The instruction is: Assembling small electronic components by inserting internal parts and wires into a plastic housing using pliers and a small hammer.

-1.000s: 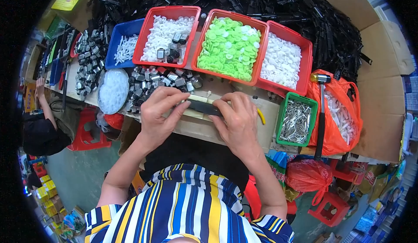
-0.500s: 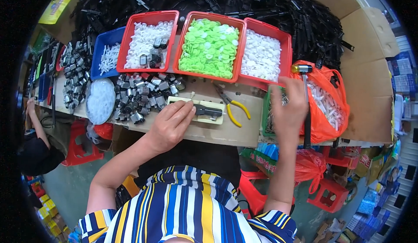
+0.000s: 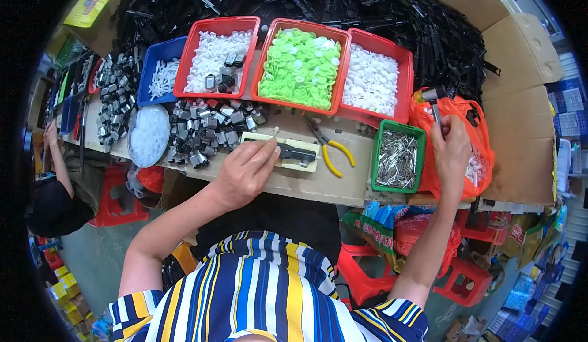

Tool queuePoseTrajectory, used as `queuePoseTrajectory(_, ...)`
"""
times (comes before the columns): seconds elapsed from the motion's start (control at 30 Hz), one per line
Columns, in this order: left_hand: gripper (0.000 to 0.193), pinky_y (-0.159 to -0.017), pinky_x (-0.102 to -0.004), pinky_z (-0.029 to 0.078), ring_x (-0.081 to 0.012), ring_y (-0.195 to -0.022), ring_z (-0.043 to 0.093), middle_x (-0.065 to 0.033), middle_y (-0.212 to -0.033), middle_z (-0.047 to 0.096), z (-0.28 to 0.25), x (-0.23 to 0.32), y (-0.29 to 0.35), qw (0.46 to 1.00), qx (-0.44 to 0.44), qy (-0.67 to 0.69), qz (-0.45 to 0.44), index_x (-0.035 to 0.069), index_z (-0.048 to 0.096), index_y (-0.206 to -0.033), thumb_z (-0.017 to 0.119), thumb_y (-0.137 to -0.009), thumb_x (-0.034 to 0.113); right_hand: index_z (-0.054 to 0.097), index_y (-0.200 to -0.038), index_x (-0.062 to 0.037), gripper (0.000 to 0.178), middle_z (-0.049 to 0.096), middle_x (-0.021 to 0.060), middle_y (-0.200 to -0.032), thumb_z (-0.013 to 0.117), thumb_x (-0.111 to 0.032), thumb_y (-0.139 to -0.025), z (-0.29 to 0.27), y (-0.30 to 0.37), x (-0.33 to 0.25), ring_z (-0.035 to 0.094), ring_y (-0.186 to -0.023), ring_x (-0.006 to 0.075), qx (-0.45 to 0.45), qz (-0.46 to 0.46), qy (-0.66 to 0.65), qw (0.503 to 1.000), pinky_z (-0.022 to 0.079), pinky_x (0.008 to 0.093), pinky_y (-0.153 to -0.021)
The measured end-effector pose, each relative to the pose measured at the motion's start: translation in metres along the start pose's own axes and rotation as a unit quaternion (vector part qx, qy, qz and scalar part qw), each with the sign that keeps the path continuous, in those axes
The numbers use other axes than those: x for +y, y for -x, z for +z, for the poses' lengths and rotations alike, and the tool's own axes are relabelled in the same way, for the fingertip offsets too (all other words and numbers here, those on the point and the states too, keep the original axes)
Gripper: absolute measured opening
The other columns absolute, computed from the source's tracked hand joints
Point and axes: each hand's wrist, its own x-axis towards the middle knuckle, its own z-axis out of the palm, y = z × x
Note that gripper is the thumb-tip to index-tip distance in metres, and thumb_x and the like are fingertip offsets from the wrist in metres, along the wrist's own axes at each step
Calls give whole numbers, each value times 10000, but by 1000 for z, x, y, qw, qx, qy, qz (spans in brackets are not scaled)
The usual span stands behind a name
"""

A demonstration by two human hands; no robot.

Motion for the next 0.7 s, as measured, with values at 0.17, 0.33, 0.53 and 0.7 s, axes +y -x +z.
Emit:
queuePoseTrajectory(0.17, 375, -857, -380, 555, -304, -1017, 648, -215, -1169, 655, 4, 1, 1, 1000, 14, -13, 4, -112, 675, -1092, 631, -763, 61, 536, -1151, -19, 200, 644, 185, -846, 598, -66, -966, -11, 52, -71, 666, -731, 340, -114, -56, -115, 985, 512, 435, -648)
queuePoseTrajectory(0.33, 379, -837, -371, 561, -298, -1006, 654, -213, -1161, 659, 6, 1, -1, 999, 31, -21, 8, -110, 674, -1094, 632, -768, 79, 565, -1298, -76, 378, 664, 151, -869, 659, -104, -933, 41, 105, -115, 661, -706, 351, -101, -267, -102, 953, 517, 452, -607)
queuePoseTrajectory(0.53, 380, -833, -363, 563, -293, -995, 659, -211, -1158, 662, 8, 0, 4, 999, 29, -29, 2, -107, 673, -1088, 632, -763, 87, 593, -1308, -42, 418, 641, 132, -813, 695, -92, -906, 19, 105, -142, 619, -651, 309, -58, -281, -85, 954, 483, 418, -593)
queuePoseTrajectory(0.7, 375, -808, -352, 564, -286, -974, 662, -211, -1131, 665, 8, 1, 1, 999, 43, -11, 14, -112, 673, -1075, 630, -761, 87, 593, -1322, -6, 434, 704, 171, -958, 686, -43, -899, 23, 117, -142, 660, -701, 303, -49, -254, -90, 962, 488, 419, -633)
